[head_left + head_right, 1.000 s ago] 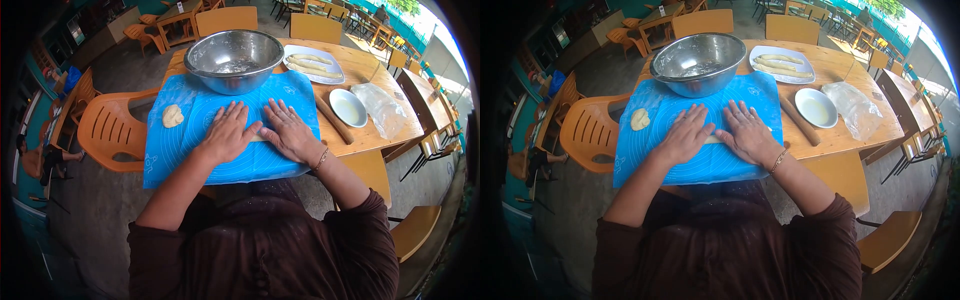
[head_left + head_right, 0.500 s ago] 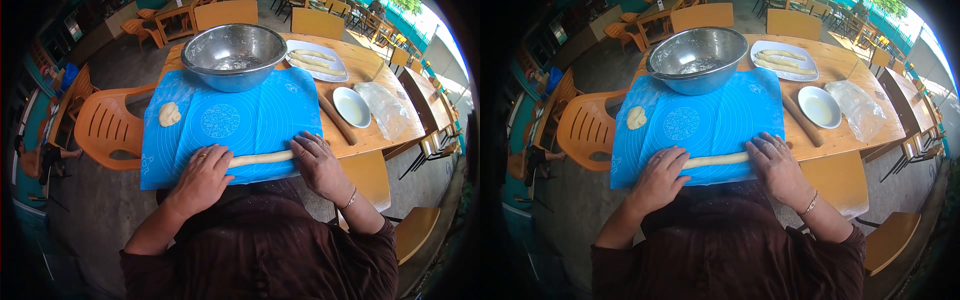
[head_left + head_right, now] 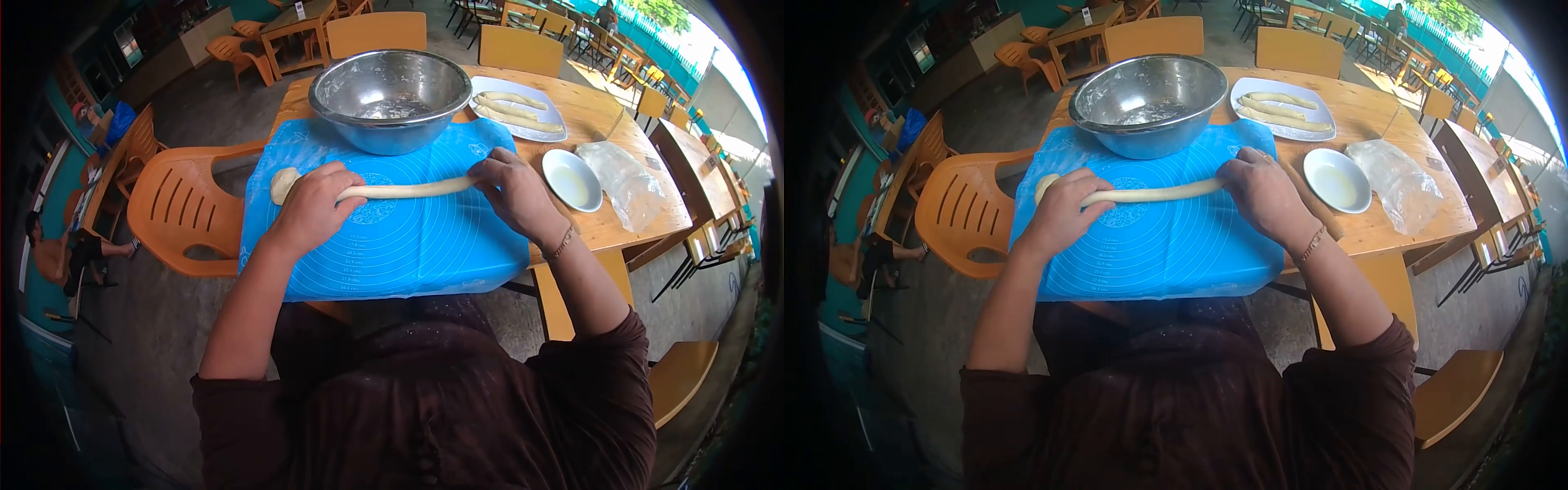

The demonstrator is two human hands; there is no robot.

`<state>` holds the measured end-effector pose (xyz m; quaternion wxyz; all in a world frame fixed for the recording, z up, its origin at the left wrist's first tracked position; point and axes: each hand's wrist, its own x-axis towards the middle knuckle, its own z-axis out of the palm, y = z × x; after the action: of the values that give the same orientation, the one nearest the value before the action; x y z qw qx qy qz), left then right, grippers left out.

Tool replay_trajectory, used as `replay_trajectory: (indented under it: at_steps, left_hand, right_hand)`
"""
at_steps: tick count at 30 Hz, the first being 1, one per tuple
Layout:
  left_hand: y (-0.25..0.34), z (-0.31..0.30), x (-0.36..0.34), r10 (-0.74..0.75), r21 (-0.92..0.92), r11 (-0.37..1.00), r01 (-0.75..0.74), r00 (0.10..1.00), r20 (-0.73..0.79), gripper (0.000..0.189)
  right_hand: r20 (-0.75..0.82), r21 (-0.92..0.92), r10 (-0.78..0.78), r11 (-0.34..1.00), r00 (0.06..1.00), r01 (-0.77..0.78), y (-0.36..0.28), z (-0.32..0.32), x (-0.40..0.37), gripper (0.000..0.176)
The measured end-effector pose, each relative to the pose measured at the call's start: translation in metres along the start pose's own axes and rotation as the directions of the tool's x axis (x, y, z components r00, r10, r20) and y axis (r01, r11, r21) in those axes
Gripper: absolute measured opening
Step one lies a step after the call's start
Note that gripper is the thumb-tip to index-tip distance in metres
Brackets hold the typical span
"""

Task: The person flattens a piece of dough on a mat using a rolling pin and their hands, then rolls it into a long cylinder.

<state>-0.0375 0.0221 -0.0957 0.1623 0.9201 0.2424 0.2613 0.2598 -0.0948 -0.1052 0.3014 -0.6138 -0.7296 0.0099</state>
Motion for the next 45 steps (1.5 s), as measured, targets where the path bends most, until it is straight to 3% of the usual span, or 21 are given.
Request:
replay_trajectory:
  at_steps: [2, 9, 11, 12, 14, 15, 21, 24, 26, 27, 28, 30, 34, 36, 42, 45]
  left_hand:
    - [-0.013, 0.012, 0.002, -0.109, 0.127, 0.987, 0.101, 0.992, 0.057, 0.02]
    - [-0.005, 0.025, 0.031, -0.142, 0.1, 0.984, 0.147, 0.988, -0.055, 0.031]
    - [0.007, 0.036, 0.046, -0.217, 0.13, 0.972, 0.196, 0.96, 0.179, 0.049]
    - [0.004, 0.05, 0.044, -0.213, 0.132, 0.973, 0.191, 0.961, 0.177, 0.049]
    - [0.004, 0.073, 0.033, -0.18, 0.367, 0.92, 0.135, 0.98, 0.09, 0.065]
    - [0.008, 0.068, 0.03, -0.264, 0.315, 0.931, 0.182, 0.934, 0.239, 0.077]
    - [0.046, 0.05, -0.039, 0.002, 0.31, 0.948, -0.072, 0.975, 0.222, 0.075]
    - [0.057, 0.032, -0.062, 0.09, 0.151, 0.98, -0.13, 0.965, 0.248, 0.062]
    - [0.054, 0.02, -0.071, 0.06, -0.212, 0.977, 0.007, 0.95, 0.308, 0.048]
    - [0.051, 0.02, -0.069, 0.133, -0.148, 0.983, -0.113, 0.982, 0.133, 0.043]
    - [0.047, 0.021, -0.06, 0.127, -0.149, 0.983, -0.106, 0.983, 0.135, 0.043]
    - [0.043, 0.029, -0.035, 0.109, 0.001, 0.994, -0.109, 0.993, -0.035, 0.051]
    - [0.037, 0.077, -0.007, 0.045, 0.2, 0.979, -0.044, 0.999, -0.004, 0.061]
    - [0.048, 0.079, -0.013, -0.116, 0.258, 0.964, 0.063, 0.973, 0.198, 0.07]
    - [0.058, 0.054, -0.061, -0.001, 0.257, 0.965, -0.053, 0.979, 0.205, 0.065]
    - [0.058, 0.044, -0.071, 0.053, 0.214, 0.971, -0.105, 0.97, 0.236, 0.061]
  right_hand:
    - [-0.004, -0.169, 0.003, 0.986, 1.0, -0.003, 0.012, 0.013, 0.008, 0.015]
    - [0.021, -0.18, -0.116, 0.977, 0.993, 0.117, -0.005, 0.057, 0.035, 0.037]
    - [0.092, -0.243, -0.078, 0.965, 0.993, 0.098, -0.007, 0.074, 0.044, 0.049]
    - [0.126, -0.277, -0.054, 0.957, 0.991, 0.088, -0.005, 0.079, 0.046, 0.055]
    - [0.185, -0.304, -0.042, 0.948, 0.982, 0.098, -0.003, 0.08, 0.04, 0.06]
    - [0.163, -0.325, -0.068, 0.938, 0.984, 0.118, -0.007, 0.078, 0.03, 0.06]
    - [0.104, -0.321, -0.189, 0.923, 0.976, 0.213, -0.046, 0.043, -0.046, 0.06]
    - [0.209, -0.172, -0.152, 0.967, 0.966, 0.189, -0.058, 0.02, -0.075, 0.057]
    - [0.31, -0.102, -0.111, 0.984, 0.944, 0.149, -0.059, 0.005, -0.087, 0.054]
    - [0.299, -0.074, -0.106, 0.988, 0.948, 0.134, -0.057, -0.003, -0.085, 0.055]
    - [0.304, -0.07, -0.106, 0.989, 0.947, 0.133, -0.055, -0.002, -0.079, 0.055]
    - [0.142, -0.146, -0.098, 0.982, 0.985, 0.118, -0.051, 0.002, -0.063, 0.058]
    - [0.141, -0.289, -0.07, 0.951, 0.988, 0.109, -0.032, 0.044, -0.04, 0.067]
    - [0.131, -0.289, -0.077, 0.951, 0.988, 0.113, -0.035, 0.044, -0.044, 0.071]
    - [0.199, -0.198, -0.078, 0.973, 0.977, 0.118, -0.051, 0.015, -0.084, 0.064]
    - [0.21, 0.024, -0.033, 0.999, 0.977, 0.028, -0.048, -0.003, -0.093, 0.057]
